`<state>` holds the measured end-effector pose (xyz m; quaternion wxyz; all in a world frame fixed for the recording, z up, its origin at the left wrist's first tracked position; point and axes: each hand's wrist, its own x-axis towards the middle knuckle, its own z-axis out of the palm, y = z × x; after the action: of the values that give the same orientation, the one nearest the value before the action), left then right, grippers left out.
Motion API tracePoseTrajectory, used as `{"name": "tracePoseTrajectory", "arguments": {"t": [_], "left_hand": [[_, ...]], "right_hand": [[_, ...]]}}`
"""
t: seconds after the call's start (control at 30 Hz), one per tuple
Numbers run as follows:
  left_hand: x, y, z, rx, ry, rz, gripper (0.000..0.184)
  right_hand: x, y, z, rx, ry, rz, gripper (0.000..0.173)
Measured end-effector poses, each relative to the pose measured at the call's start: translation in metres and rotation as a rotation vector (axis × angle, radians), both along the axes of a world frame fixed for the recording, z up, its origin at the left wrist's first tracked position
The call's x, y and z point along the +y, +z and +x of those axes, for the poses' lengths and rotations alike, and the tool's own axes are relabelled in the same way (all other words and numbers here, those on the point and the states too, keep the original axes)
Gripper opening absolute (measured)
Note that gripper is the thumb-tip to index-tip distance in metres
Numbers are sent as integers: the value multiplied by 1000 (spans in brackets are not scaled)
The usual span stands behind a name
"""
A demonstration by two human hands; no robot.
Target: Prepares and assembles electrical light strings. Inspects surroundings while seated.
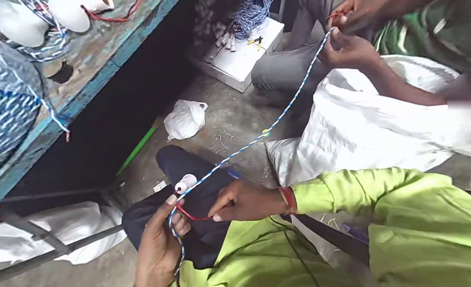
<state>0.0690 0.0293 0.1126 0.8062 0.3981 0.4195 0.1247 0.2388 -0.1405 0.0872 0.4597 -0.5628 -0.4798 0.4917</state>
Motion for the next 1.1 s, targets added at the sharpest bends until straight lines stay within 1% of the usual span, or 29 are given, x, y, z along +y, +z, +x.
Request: {"name": "tracePoseTrajectory", "arguments": {"t": [0.07, 0.1, 0.17, 0.23, 0.3, 0.33, 0.4, 0.43, 0.47, 0.53, 0.63, 0.67, 0.73, 0.83, 0.93, 1.0, 1.07, 1.1], "left_hand": [[0, 1, 2, 50, 7, 35, 32], [1, 2, 2, 47, 4, 43, 32], [1, 1, 1, 22, -11, 80, 31], [-1, -1, -2, 8, -46, 149, 28], [-11, -1, -4, 9, -95, 226, 25], [-17, -1, -5, 8, -131, 255, 24], [-30, -2, -6, 21, -187, 281, 24], [-36, -4, -5, 34, -199, 287, 24], [-40, -5, -5, 52, -202, 299, 25], [-45, -9, -3, 92, -226, 347, 26], [-47, -15, -10, 148, -327, 426, 24], [-45, -15, -11, 185, -370, 475, 23], [-42, -18, -9, 268, -469, 663, 22], [-46, -22, -7, 378, -576, 1051, 22], [-49, -24, -8, 386, -621, 1280, 20], [-51, -25, -9, 394, -636, 1378, 20], [-52, -28, -8, 399, -624, 1473, 17], [-53, -32, -8, 397, -609, 1510, 17]], "right_hand": [[0, -1, 3, 77, -12, -42, 22], [0, -3, 5, 160, -40, -81, 23], [-1, -8, 9, 415, -126, -208, 24], [3, -19, 10, 706, -256, -322, 20], [10, -30, 6, 915, -376, -383, 19], [15, -35, 2, 993, -408, -377, 23], [25, -41, -4, 1091, -408, -286, 34], [30, -42, -6, 1111, -414, -231, 38], [36, -41, -7, 1107, -436, -178, 37], [40, -38, -3, 1017, -490, -58, 33], [30, -36, 1, 674, -441, 126, 28], [28, -35, 2, 553, -405, 190, 25], [31, -36, 8, 376, -349, 278, 20], [39, -47, 10, 230, -254, 273, 18], [40, -47, 10, -21, -123, 218, 22], [39, -43, 10, -139, -57, 184, 32], [39, -37, 8, -153, -53, 121, 48], [39, -35, 6, -144, -83, 87, 52]]}}
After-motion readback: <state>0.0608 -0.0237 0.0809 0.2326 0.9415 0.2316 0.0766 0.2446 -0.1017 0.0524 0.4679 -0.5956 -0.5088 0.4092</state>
